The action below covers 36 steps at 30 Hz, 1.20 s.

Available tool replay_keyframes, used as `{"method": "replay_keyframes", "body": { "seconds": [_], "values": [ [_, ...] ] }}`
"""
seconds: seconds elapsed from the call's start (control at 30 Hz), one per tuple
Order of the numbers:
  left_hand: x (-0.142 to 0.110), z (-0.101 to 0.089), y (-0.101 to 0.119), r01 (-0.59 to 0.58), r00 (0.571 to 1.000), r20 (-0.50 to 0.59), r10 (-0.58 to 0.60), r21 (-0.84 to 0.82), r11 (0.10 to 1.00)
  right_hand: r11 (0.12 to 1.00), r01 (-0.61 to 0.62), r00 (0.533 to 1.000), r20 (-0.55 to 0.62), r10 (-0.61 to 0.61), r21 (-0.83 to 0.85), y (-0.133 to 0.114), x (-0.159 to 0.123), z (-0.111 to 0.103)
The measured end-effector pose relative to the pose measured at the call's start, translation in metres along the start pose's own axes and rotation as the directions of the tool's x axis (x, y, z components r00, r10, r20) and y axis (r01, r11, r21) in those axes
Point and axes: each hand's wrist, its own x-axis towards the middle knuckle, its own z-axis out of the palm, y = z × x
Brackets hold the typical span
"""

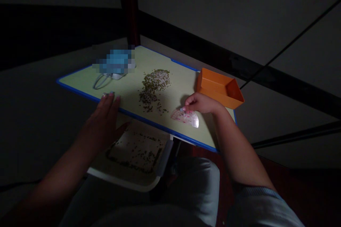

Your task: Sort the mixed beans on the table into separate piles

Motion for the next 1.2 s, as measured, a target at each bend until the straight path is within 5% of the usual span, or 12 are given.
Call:
{"method": "replay_keyframes", "body": {
  "seconds": [0.27, 1.2],
  "values": [
    [0.001, -0.003, 0.001, 0.007, 1.0, 0.011, -0.007, 0.004, 1.0, 0.994, -0.061, 0.984, -0.17, 0.044, -0.095, -0.001, 0.003, 0.002],
    [0.003, -0.005, 0.005, 0.019, 1.0, 0.02, -0.019, -0.006, 1.0, 0.996, -0.052, 0.979, -0.198, 0.036, -0.073, -0.01, 0.007, 0.011]
  ]
}}
